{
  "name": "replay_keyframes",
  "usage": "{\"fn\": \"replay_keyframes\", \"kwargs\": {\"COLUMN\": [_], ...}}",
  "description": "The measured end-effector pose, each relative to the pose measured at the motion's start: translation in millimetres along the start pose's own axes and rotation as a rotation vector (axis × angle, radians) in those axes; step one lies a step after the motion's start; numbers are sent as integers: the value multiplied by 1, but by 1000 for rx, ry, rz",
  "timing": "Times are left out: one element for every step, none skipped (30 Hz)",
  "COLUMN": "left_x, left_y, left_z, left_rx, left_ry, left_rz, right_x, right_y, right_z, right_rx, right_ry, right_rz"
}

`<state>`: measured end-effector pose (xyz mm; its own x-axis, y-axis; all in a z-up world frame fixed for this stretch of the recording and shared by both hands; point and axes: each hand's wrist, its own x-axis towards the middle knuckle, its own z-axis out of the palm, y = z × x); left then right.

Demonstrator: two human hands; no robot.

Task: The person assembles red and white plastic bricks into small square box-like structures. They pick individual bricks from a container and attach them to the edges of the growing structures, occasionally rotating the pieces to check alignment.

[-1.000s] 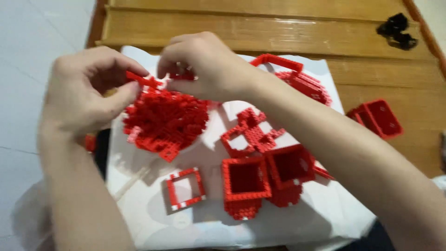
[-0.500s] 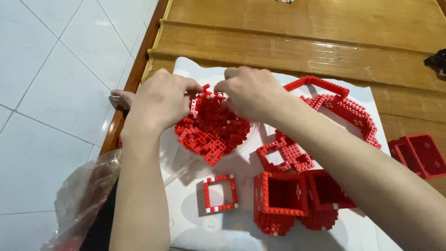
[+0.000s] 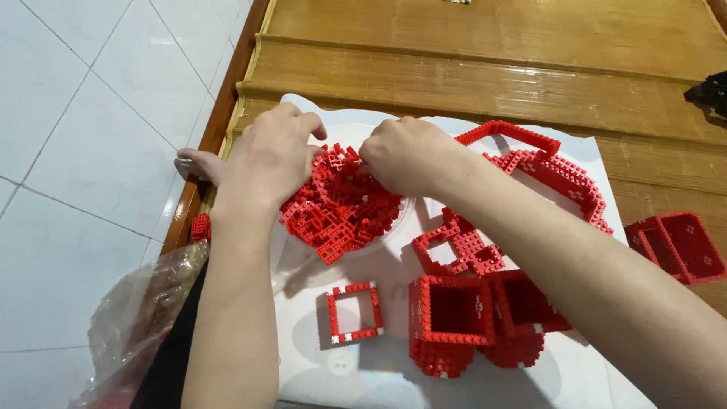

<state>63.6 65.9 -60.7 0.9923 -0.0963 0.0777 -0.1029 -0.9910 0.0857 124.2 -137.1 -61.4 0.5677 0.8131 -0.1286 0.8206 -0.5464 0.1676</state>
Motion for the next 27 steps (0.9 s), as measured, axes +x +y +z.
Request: {"fn": "replay_keyframes", "kwargs": {"left_x": [2,5,7,10,14,9,5,1,-1,-3,-5,-4,-5,-7,-5,-3,-1,-3,-5,-7,-5,-3,-1,-8,-16,-23,-26], "left_y": [0,0,-1,-2,-3,4,11,18,22,26,31,34,36,38,36,34,33,36,39,42,34,26,17,30,44,59,65], "left_z": [3,5,9,12,15,2,-11,-24,-30,-36,-42,-46,-49,-53,-50,-47,-44,-48,-50,-53,-43,-33,-25,-45,-64,-82,-88], "left_rx": [-37,-75,-72,-60,-47,-45,-183,-322,-319,-323,-327,-326,-292,-259,-258,-206,-158,-160,-165,-170,-169,-167,-159,-154,-281,-407,-405], "left_ry": [-8,-16,-17,1,20,21,-67,-156,-155,-217,-280,-281,-307,-333,-332,-342,-353,-353,-344,-335,-334,-145,48,53,-128,-309,-306], "left_rz": [-29,-58,-56,-55,-52,-49,-138,-224,-225,-264,-303,-303,-299,-294,-295,-256,-214,-213,-222,-231,-233,-139,-48,-52,-138,-221,-220], "right_x": [-5,-10,-16,-23,-29,-50,-72,-93,-117,-141,-166,-183,-200,-218,-224,-229,-236,-232,-230,-228,-227,-226,-223,-221,-221,-220,-220], "right_y": [-1,-3,1,4,8,11,13,15,15,14,14,12,9,6,-4,-13,-22,-29,-37,-45,-50,-55,-60,-63,-67,-71,-76], "right_z": [-14,-28,-35,-42,-50,-63,-76,-88,-87,-85,-82,-66,-49,-33,-22,-12,-2,3,7,11,12,12,12,14,15,17,16], "right_rx": [157,315,317,433,545,545,508,471,472,470,451,452,379,305,305,269,225,224,212,199,199,244,287,287,275,263,262], "right_ry": [-1,-1,0,93,188,192,214,236,238,-82,-403,-402,-436,-468,-467,-174,117,116,269,423,424,467,516,522,547,573,576], "right_rz": [41,83,84,4,-75,-73,-145,-216,-217,6,231,230,158,85,83,35,-9,-9,4,20,19,41,60,55,98,142,142]}}
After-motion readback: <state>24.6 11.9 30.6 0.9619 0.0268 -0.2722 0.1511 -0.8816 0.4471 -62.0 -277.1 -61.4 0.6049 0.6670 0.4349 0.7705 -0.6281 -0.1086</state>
